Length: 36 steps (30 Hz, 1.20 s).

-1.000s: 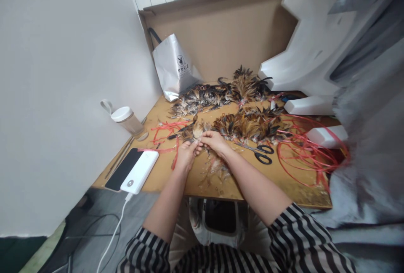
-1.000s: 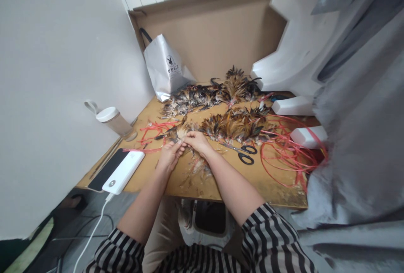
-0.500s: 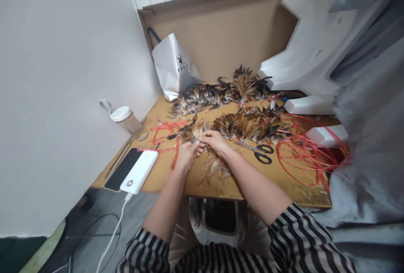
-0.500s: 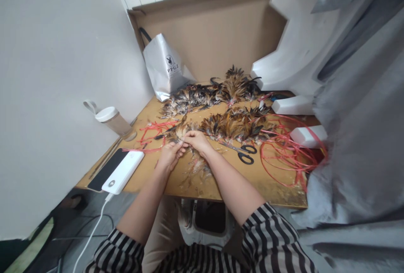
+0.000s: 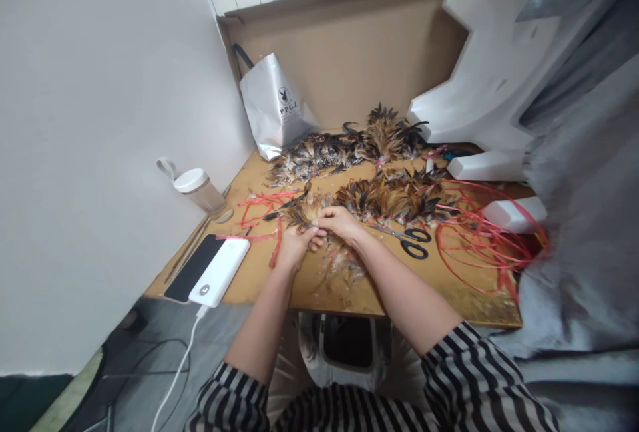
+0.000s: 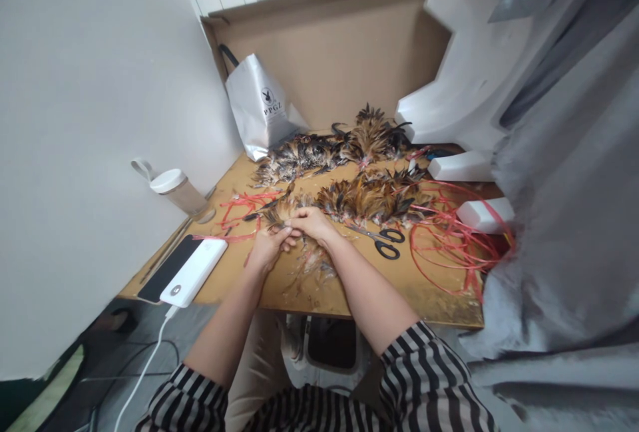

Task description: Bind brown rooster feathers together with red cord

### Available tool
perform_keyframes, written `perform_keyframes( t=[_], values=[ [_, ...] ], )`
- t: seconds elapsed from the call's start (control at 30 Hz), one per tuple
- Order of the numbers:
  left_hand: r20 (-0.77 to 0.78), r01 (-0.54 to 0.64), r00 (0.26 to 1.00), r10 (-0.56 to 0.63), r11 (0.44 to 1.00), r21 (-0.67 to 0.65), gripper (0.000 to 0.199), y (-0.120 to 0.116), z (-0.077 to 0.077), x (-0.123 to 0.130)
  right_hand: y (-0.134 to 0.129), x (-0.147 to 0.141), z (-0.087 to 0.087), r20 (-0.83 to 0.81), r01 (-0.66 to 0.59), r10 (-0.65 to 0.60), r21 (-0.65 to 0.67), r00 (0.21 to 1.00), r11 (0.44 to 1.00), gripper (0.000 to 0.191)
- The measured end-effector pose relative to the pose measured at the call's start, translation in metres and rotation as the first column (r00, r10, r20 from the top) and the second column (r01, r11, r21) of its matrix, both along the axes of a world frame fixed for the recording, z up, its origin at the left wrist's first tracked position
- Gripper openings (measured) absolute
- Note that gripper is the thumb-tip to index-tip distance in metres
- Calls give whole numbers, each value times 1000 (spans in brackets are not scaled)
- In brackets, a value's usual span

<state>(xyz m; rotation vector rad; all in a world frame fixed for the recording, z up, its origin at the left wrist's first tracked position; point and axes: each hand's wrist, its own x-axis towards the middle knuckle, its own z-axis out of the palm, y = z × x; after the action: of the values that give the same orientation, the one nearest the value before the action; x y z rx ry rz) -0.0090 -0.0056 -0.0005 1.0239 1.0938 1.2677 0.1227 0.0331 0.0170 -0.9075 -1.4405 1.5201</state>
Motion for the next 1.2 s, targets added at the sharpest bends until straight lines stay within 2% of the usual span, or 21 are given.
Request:
perform_keyframes(
  t=[0.17, 0.27, 0.43, 0.53, 0.77, 1.03, 1.1, 1.2],
  values=[
    [-98, 1, 995, 4, 999, 52, 23, 1, -2, -1, -1, -2, 1, 10, -22, 22, 14, 1000, 1000, 24],
    [-156, 0, 988, 8, 998, 55, 22, 2, -4, -2, 0, -5, -1, 76, -18, 11, 94, 997, 995, 23],
    [-248, 11, 969, 5, 998, 64, 19, 2, -5, -2, -2, -7, -4, 271, 68, -152, 294, 951, 953, 17],
    [-265, 24, 964, -4, 997, 71, 18, 1, -3, -1, -2, -8, -4, 296, 66, -172, 337, 940, 939, 17],
    [-222, 25, 975, 3, 992, 123, 19, 1, -1, -1, -4, -11, 0, 205, 171, -219, 227, 954, 959, 23],
    [-194, 41, 981, -15, 991, 131, 22, 1, -2, -2, -7, -11, 3, 49, 109, -113, 80, 992, 991, 30],
    [-161, 1, 987, 18, 993, 118, 23, 1, -1, -2, -5, -11, 4, -5, 157, -157, 44, 988, 987, 30],
    [-61, -131, 989, 136, 988, 81, 24, 2, 3, -3, 3, -4, 6, -78, 260, -259, 5, 963, 966, 31]
  ],
)
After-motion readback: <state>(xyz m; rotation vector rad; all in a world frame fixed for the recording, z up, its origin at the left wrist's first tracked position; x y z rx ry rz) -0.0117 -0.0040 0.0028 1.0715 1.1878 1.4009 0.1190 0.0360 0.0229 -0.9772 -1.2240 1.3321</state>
